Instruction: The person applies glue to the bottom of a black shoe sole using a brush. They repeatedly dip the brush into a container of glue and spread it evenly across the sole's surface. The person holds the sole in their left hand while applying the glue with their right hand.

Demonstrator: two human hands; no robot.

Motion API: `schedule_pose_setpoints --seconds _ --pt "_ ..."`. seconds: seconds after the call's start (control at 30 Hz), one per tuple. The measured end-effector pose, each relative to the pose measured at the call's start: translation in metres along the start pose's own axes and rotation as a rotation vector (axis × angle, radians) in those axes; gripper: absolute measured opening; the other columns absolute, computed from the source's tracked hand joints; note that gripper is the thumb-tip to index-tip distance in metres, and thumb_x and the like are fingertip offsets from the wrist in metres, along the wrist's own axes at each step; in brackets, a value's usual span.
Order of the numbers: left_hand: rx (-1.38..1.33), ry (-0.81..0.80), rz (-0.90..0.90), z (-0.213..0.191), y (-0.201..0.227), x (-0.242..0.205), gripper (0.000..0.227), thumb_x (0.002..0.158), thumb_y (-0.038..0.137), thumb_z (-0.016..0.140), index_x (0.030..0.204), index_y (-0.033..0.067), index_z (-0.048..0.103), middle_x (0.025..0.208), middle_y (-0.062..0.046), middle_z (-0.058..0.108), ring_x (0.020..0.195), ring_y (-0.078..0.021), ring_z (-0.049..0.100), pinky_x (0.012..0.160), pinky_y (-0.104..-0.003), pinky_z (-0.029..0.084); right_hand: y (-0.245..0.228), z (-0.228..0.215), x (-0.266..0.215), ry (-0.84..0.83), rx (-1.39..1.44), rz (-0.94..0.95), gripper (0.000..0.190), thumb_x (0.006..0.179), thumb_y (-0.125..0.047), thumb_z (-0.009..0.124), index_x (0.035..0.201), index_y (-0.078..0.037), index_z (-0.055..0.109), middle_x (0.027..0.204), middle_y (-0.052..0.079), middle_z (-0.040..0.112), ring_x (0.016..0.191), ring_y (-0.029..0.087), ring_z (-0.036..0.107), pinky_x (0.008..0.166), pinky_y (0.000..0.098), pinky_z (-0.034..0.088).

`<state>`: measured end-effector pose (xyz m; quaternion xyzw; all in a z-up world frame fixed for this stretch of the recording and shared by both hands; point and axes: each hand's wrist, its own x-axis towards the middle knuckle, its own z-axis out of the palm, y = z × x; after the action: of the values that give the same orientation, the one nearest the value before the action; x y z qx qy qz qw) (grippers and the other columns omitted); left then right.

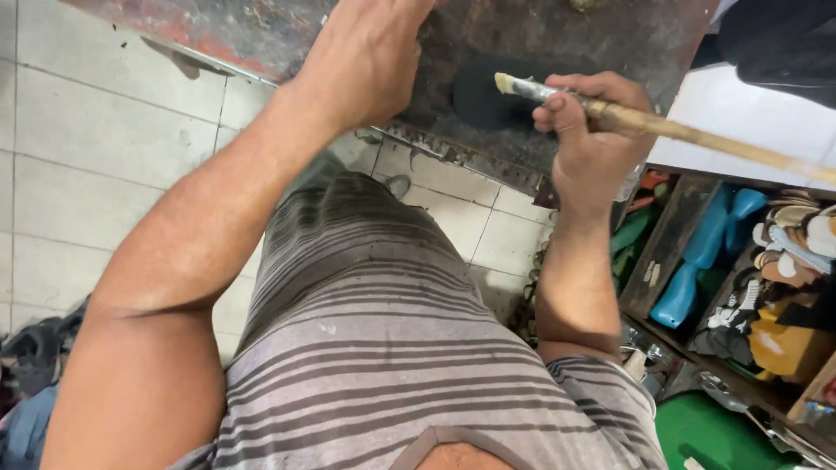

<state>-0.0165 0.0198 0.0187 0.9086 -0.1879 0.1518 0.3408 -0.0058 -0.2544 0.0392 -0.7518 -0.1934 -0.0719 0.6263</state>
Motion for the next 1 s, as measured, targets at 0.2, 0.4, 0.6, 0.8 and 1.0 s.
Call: schedule_pose_setpoints --seconds 0.2,0.4,0.6,0.8,1.0 --pt "0.035 0.075 0.196 -0.001 -0.02 -0.02 0.023 0.095 -0.009 0.057 0.117 -0.0043 0.057 0.12 -0.025 0.071 0.111 -0.0411 0.063 0.095 -0.051 0.049 0.007 0.017 -0.011 0.072 -0.009 0.094 0.018 0.104 0.009 0.066 0.108 -0.003 0.053 0.095 0.029 0.069 0.068 0.026 0.07 0.062 0.0334 0.062" --pt "-0.003 0.122 0.196 -0.006 -0.029 -0.021 0.018 0.096 -0.003 0.054 0.112 -0.004 0.062 0.118 -0.025 0.072 0.113 -0.038 0.062 0.097 -0.048 0.048 0.005 0.044 -0.009 -0.081 0.04 -0.018 0.017 0.104 0.014 0.066 0.111 0.0 0.06 0.102 0.021 0.069 0.079 0.024 0.072 0.066 0.0278 0.066" --pt "0.04 0.093 0.217 0.003 -0.04 -0.027 0.025 0.104 0.0 0.055 0.126 -0.0074 0.062 0.127 -0.028 0.067 0.128 -0.042 0.054 0.111 -0.055 0.043 0.01 0.037 0.001 0.114 -0.076 0.034 0.013 0.108 0.011 0.064 0.112 -0.001 0.06 0.102 0.025 0.071 0.078 0.027 0.074 0.065 0.0319 0.067" --pt "0.03 0.087 0.191 0.0 -0.037 -0.026 0.023 0.099 -0.003 0.053 0.119 -0.0059 0.064 0.124 -0.027 0.07 0.125 -0.0398 0.057 0.109 -0.052 0.044 -0.007 0.022 -0.006 -0.121 -0.084 0.09 0.013 0.111 0.01 0.065 0.109 -0.002 0.058 0.097 0.022 0.07 0.075 0.025 0.073 0.06 0.0282 0.063" --pt "0.024 0.133 0.174 0.0 -0.031 -0.025 0.013 0.097 -0.003 0.052 0.106 -0.0009 0.06 0.113 -0.021 0.07 0.105 -0.0358 0.061 0.092 -0.047 0.047 -0.001 0.039 -0.01 -0.15 -0.013 0.058 0.014 0.109 0.011 0.062 0.109 -0.001 0.054 0.101 0.024 0.069 0.075 0.025 0.071 0.057 0.0262 0.061"
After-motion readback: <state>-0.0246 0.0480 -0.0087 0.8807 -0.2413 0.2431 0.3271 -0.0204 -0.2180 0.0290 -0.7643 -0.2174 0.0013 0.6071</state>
